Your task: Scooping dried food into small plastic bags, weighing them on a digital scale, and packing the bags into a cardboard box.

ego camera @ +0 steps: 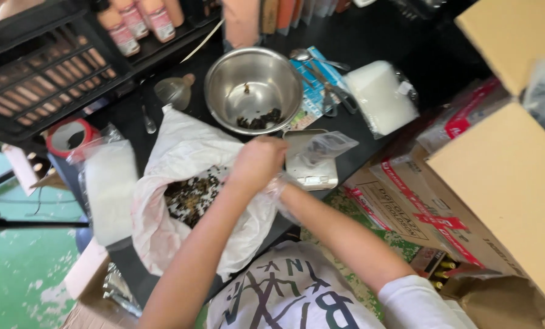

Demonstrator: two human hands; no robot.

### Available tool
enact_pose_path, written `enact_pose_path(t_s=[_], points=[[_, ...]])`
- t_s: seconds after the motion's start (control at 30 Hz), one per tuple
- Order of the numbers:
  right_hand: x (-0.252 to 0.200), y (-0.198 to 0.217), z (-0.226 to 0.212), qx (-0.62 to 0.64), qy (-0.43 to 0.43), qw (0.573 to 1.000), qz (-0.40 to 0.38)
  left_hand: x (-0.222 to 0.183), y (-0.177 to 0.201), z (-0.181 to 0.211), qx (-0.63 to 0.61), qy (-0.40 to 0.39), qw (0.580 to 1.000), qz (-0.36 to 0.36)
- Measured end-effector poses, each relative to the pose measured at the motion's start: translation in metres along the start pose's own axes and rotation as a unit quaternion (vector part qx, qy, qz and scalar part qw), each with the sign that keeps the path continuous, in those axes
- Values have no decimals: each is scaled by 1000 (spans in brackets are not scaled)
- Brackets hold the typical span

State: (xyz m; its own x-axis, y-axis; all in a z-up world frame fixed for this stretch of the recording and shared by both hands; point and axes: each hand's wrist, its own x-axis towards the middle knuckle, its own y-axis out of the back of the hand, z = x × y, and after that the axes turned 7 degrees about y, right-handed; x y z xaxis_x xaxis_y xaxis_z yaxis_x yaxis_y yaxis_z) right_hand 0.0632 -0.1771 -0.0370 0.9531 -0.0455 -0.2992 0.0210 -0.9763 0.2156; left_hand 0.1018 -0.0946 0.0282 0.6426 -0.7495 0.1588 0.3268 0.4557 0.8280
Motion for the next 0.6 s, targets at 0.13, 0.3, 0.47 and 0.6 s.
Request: enact_pose_path(t_s=[0.13,0.3,0.47,0.6], points=[[-12,33,-1,32,-1,998,45,54,-40,64,75,-184,979,39],[-28,61,-1,75,-3,994,81,87,-115,41,154,-140,978,-19],[-33,48,4,135,-11,987,83,57,-16,38,22,-61,996,-53],[-26,13,-4,165,-13,985,41,-40,157,77,-34,-63,995,72]])
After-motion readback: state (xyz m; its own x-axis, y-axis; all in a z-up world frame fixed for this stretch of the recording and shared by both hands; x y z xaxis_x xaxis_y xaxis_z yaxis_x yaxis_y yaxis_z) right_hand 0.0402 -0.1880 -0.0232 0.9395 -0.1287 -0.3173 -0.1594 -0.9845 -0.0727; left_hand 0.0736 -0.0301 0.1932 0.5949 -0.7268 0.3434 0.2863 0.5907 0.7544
